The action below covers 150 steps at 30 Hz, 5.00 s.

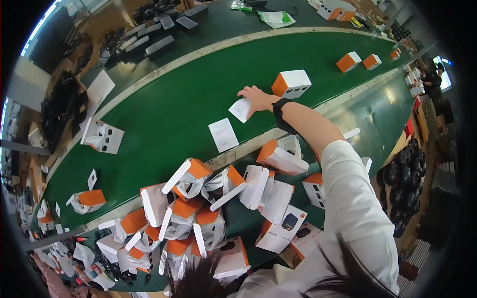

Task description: Packing electronic devices and instruction manuals into orange and white retail boxes on a production line.

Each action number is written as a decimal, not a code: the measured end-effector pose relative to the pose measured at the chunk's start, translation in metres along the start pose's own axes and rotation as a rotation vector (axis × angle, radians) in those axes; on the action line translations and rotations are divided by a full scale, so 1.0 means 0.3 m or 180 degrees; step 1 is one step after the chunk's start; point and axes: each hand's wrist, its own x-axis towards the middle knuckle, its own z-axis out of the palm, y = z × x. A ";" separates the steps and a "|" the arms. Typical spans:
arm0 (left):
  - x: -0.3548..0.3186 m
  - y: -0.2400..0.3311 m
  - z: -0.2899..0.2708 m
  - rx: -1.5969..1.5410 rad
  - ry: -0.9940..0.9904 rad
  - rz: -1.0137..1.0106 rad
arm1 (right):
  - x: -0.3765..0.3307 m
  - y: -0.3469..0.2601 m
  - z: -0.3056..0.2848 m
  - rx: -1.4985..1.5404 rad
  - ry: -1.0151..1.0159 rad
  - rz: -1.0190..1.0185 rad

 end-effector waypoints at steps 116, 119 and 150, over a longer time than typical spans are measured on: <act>0.495 0.134 -0.499 -0.5145 0.1558 -0.1624 | -0.172 -1.946 -0.359 0.0976 -0.2137 -0.1219; 0.596 0.232 -0.518 -0.5893 0.1741 -0.0950 | -0.411 -2.083 -0.271 0.1088 -0.2192 -0.1575; 0.207 -0.202 0.100 -0.3745 0.1946 -0.3304 | -0.282 -2.272 -0.102 0.2294 -0.2177 -0.0705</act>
